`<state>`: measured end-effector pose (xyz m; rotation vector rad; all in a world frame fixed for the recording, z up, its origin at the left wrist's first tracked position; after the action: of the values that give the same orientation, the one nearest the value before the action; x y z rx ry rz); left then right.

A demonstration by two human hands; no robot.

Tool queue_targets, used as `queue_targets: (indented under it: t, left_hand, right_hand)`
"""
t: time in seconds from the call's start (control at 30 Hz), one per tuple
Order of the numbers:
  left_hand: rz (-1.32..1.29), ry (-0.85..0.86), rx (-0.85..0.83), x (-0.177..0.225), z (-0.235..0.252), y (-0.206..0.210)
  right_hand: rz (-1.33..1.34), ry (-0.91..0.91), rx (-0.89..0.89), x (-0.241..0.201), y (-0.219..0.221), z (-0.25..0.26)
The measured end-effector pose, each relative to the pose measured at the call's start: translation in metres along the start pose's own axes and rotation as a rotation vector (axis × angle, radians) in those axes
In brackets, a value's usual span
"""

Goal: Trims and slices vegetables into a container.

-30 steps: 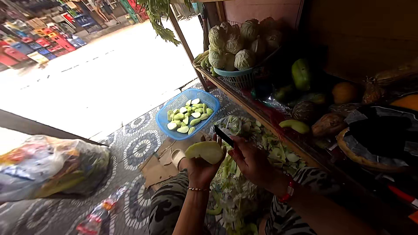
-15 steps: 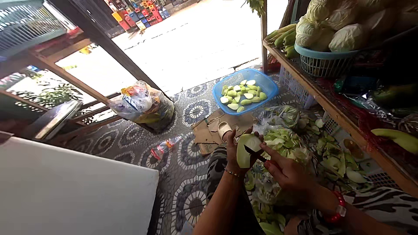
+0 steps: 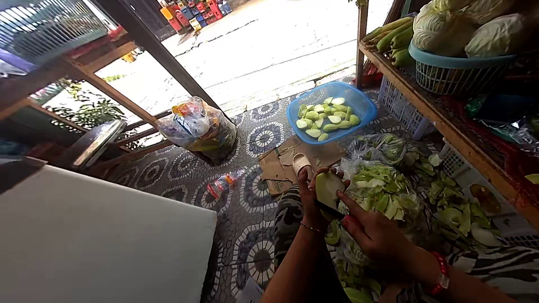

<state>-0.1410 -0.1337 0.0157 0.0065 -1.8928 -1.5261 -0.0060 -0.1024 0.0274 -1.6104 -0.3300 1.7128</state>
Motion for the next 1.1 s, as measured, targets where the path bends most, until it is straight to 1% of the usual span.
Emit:
queue_targets:
  t: [0.1, 0.3, 0.53, 0.63, 0.73, 0.87, 1.0, 1.1]
  left_hand:
    - [-0.055, -0.007, 0.001, 0.000, 0.000, -0.001]
    - [-0.136, -0.068, 0.053, -0.003, -0.004, -0.001]
    - [0.023, -0.130, 0.048, -0.002, -0.004, -0.001]
    - [0.002, -0.189, 0.102, -0.005, -0.005, -0.001]
    - [-0.028, -0.238, 0.161, -0.006, -0.006, -0.002]
    - [-0.007, -0.222, 0.129, -0.006, -0.006, -0.007]
    - [0.003, -0.185, 0.158, -0.005, -0.007, -0.006]
    - [0.017, -0.128, 0.140, -0.006, -0.007, -0.006]
  right_hand:
    - [-0.052, -0.024, 0.041, 0.000, 0.002, 0.002]
    - [-0.107, 0.000, 0.055, 0.006, 0.000, 0.011]
    - [-0.125, 0.071, -0.028, 0.016, -0.008, 0.016]
    - [-0.130, 0.072, -0.080, 0.019, -0.010, 0.017]
    - [-0.149, 0.064, -0.085, 0.022, -0.009, 0.017]
    - [-0.157, 0.064, -0.071, 0.028, -0.008, 0.020]
    - [-0.210, 0.061, -0.007, 0.030, -0.005, 0.022]
    - [-0.195, 0.118, -0.017, 0.031, -0.005, 0.024]
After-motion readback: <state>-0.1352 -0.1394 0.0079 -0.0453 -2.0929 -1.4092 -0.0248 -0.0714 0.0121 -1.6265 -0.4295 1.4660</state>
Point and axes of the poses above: each hand's wrist, its own z-axis towards the middle knuckle, its own y-axis out of the palm, x = y × z, the point moved 5 cm from there along z, towards the middle knuckle, and after that the axes turned 8 degrees about -x, right-handed, at the moved point
